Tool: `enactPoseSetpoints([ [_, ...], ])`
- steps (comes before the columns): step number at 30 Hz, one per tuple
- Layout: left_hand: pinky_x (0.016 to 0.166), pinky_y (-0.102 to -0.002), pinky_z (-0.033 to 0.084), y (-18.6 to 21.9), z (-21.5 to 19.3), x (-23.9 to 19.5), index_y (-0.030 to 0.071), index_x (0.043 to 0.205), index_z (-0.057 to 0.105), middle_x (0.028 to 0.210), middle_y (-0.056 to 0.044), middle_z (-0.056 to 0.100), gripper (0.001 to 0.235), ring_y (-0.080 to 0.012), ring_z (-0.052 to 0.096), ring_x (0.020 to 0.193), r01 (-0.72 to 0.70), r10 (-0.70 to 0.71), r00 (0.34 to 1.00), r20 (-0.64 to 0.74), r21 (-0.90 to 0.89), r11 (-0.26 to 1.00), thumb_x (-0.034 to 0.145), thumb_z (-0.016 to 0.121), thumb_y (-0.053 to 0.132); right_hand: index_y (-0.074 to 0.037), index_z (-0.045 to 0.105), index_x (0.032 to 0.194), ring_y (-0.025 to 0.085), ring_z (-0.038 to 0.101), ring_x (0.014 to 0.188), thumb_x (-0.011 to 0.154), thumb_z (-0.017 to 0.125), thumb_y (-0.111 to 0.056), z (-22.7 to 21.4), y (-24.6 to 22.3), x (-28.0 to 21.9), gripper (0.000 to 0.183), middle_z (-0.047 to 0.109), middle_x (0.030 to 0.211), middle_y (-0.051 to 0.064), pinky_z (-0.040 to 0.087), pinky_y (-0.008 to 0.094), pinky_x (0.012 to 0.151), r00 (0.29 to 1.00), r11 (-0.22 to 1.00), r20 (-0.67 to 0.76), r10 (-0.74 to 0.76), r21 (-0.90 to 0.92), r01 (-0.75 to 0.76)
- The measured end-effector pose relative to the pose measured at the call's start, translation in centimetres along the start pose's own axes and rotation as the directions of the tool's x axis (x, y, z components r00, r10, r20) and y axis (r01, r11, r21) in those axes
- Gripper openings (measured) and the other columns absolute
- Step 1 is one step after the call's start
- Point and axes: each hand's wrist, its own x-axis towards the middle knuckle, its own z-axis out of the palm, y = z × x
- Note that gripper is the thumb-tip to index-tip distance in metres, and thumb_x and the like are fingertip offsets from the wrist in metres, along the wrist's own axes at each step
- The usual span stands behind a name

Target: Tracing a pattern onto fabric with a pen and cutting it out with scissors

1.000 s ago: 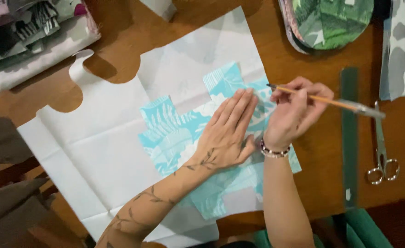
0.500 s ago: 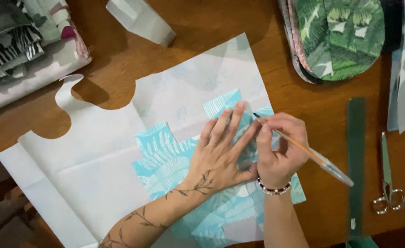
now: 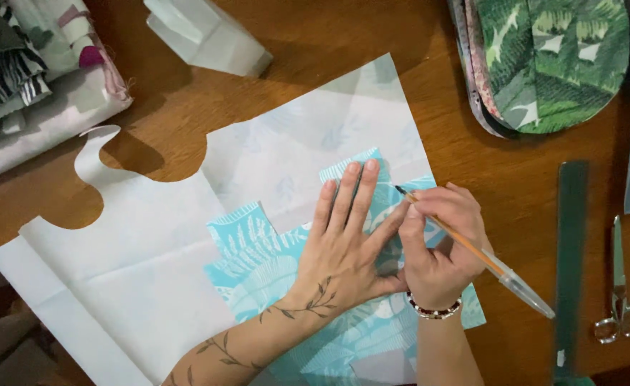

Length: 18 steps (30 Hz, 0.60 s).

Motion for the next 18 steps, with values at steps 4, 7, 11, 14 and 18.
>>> enactPoseSetpoints([
  [4,0.126,-0.054,0.017,-0.1,0.09,0.0,0.027,0.157,0.039,0.162,-0.027,0.019,0.091,-0.0423,0.021,0.153,-0.002,0.002,1.0,0.021,0.01,1.0,0.085,0.047,0.082,-0.001,0.059,0.097,0.03,0.066,0.092,0.099,0.058,0.001,-0.08,0.1,-0.07,0.002,0.066,0.097,0.014,0.051,0.051,0.104,1.0,0.999,-0.014,0.026,-0.027,-0.026],
  [7,0.126,-0.055,0.016,-0.1,0.08,-0.02,0.024,0.158,0.039,0.163,-0.027,0.018,0.092,-0.0425,0.02,0.153,-0.01,0.01,1.0,0.024,0.011,1.0,0.087,0.048,0.082,-0.003,0.058,0.095,0.028,0.067,0.089,0.099,0.06,-0.007,0.1,-0.03,-0.05,0.005,0.067,0.094,0.013,0.049,0.05,0.104,1.0,1.0,-0.015,0.004,-0.006,-0.004],
  [11,0.126,-0.054,0.014,-0.05,0.18,-0.06,0.027,0.16,0.034,0.163,-0.026,0.017,0.092,-0.0421,0.018,0.153,-0.004,0.002,0.999,0.047,0.044,0.999,0.086,0.048,0.081,-0.004,0.059,0.096,0.027,0.068,0.089,0.099,0.059,-0.005,-0.01,-0.07,0.02,0.003,0.067,0.095,0.013,0.047,0.051,0.108,0.999,0.999,-0.037,0.04,-0.021,-0.04],
  [14,0.126,-0.054,0.014,-0.1,0.14,0.0,0.028,0.158,0.036,0.163,-0.026,0.018,0.095,-0.0423,0.018,0.153,-0.001,0.0,0.999,0.051,0.032,0.999,0.081,0.055,0.081,-0.004,0.058,0.096,0.027,0.067,0.091,0.099,0.058,-0.003,-0.12,-0.04,0.02,0.003,0.067,0.095,0.012,0.045,0.05,0.109,0.998,0.998,-0.033,0.051,-0.033,-0.052],
  [18,0.126,-0.055,0.017,-0.07,0.19,0.03,0.026,0.156,0.04,0.162,-0.026,0.019,0.089,-0.0422,0.021,0.153,0.003,-0.003,1.0,0.022,0.005,1.0,0.085,0.051,0.08,-0.003,0.058,0.093,0.026,0.068,0.086,0.098,0.059,-0.005,0.06,-0.17,0.13,0.005,0.066,0.091,0.012,0.042,0.05,0.112,0.999,0.999,-0.02,0.05,-0.007,-0.05],
])
